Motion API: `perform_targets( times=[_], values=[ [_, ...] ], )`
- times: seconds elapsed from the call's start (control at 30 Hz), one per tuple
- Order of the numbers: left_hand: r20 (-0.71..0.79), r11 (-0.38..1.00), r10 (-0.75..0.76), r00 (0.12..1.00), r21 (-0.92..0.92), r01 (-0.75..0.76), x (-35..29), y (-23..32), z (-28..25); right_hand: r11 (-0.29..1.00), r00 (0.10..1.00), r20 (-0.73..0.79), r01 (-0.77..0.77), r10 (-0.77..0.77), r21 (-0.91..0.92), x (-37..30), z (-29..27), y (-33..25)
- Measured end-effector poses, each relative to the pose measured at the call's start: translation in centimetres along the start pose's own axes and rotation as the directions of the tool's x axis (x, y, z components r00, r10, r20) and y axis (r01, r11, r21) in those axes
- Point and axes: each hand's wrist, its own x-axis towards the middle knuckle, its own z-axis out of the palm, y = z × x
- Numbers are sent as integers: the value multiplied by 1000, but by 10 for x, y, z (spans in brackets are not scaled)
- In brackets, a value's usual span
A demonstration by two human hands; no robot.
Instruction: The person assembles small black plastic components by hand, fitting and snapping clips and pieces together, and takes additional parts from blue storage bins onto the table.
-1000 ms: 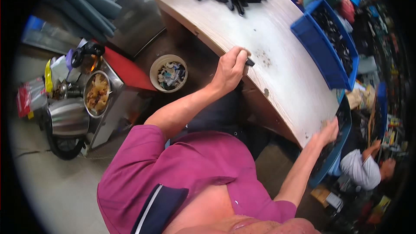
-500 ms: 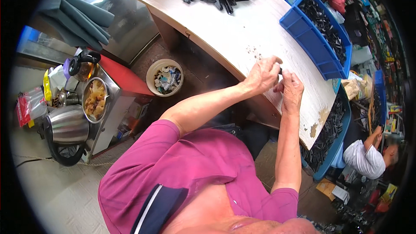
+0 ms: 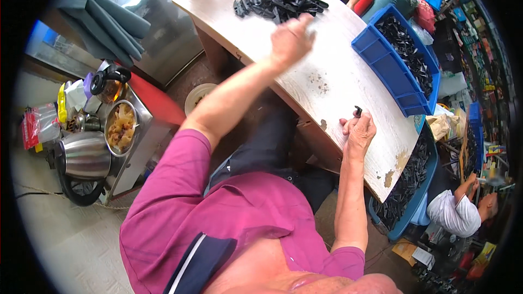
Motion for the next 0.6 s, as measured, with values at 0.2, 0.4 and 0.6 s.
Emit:
perform_targets(
  times=[0.2, 0.4, 0.6],
  values=[
    [102, 910, 66, 993, 403, -102, 47, -47, -12, 994, 995, -86, -32, 40, 100, -1, 1, 2],
    [-3, 917, 134, 991, 380, -123, 41, -47, 1, 996, 996, -91, -7, 15, 93, 1, 1, 0],
    [-46, 903, 308, 950, 327, -277, 26, -51, -3, 996, 995, -102, -12, 21, 91, 5, 1, 1]
  ],
)
